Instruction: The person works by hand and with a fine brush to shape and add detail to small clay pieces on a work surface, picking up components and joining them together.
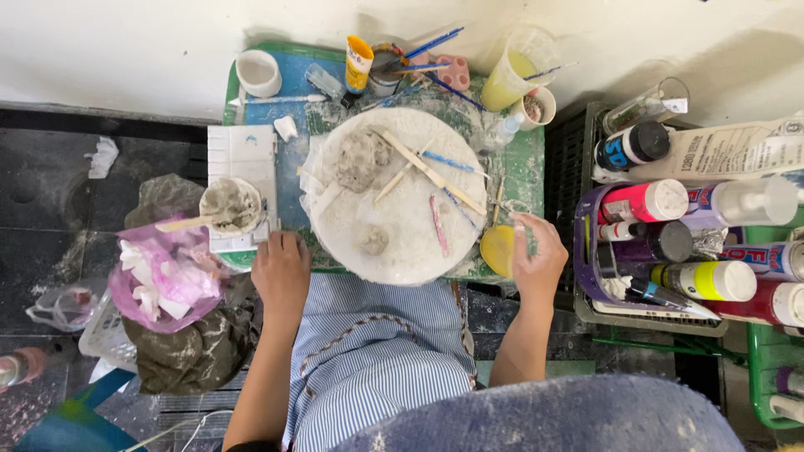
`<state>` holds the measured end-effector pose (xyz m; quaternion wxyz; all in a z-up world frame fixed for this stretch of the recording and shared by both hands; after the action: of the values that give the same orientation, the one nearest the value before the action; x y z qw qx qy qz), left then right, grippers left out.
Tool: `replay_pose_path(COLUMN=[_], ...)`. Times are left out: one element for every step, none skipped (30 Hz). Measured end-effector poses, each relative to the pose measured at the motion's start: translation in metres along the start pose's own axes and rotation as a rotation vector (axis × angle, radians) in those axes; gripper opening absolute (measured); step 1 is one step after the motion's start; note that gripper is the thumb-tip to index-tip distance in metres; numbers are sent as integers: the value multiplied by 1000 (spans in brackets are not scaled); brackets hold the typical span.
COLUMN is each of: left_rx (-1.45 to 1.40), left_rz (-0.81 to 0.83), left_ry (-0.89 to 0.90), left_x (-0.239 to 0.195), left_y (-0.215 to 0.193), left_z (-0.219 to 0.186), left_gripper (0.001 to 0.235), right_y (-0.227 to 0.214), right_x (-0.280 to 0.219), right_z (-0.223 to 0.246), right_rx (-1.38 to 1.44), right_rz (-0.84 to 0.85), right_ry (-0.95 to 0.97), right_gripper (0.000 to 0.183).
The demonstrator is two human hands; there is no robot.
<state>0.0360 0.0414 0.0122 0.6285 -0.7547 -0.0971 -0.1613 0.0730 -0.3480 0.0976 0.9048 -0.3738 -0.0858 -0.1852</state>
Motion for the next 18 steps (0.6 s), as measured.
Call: replay_pose_path(left_rx=[27, -34, -97, -163, -266, -369, -471, -550, -626, -704, -794, -881, -967, -998, -1026, -1055, -1070, -1087], left_rz=[1, -5, -11, -3, -29, -59, -89, -130, -170, -194, -151, -107, -63, 20, 104, 191, 171, 149], left_ry=[25, -26, -77, -130, -153, -172, -191, -76, 42, 154, 169, 184, 199, 150, 102, 51, 40, 28], left_x=[-2, -2, -5, -12, -17, -22, -27, -26, -27, -34, -40, -45, -50, -56, -62, -69, -73, -75], left_y=[-2, -6, -12, -18, -26, -36, -46, -56, -66, -73, -73, -71, -69, -66, -64, -61, -60, -60], left_z=[-2, -1, 0, -1, -3, -3, -5, -12, -21, -33, -43, -55, -65, -70, -75, -78, -80, -82], left_gripper=[13, 13, 13, 14, 13, 12, 11, 8, 6, 6, 9, 14, 18, 17, 16, 15, 15, 14], right_y=[0, 2, 7, 10, 13, 21, 29, 42, 55, 67, 79, 92, 104, 114, 119, 124, 129, 131], right_x=[-5, -5, -8, -21, -34, -44, -56, -68, -79, -92, -107, -122, -136, -145, -151, -161, -168, -171], right_z=[2, 4, 4, 3, 2, 3, 6, 12, 21, 29, 38, 45, 49, 49, 44, 36, 27, 21], right_rx=[2, 8, 64, 113, 162, 189, 216, 292, 366, 410, 453, 550, 645, 738, 736, 732, 727, 735], right_rz=[1, -9, -2, 15, 33, 102, 171, 291, 412, 516, 621, 749, 877, 1001, 972, 945, 918, 946], right_ry=[-34, -79, -59, -28, 3, -45, -93, -113, -135, -114, -92, -10, 74, 159, 215, 274, 333, 311], right_gripper=[15, 15, 13, 12, 10, 9, 9, 12, 15, 8, 15, 21, 30, 39, 31, 23, 15, 17])
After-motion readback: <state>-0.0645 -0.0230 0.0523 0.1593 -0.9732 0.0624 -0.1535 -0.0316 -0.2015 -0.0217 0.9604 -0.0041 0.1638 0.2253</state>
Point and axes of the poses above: each hand's wrist, its own x-axis towards the middle knuckle, its own y-axis out of the palm, z = x × y, the point moved 4 cm from there along x, towards the middle knuckle, and after that the axes turned 13 degrees about y, right-handed, at the moved point
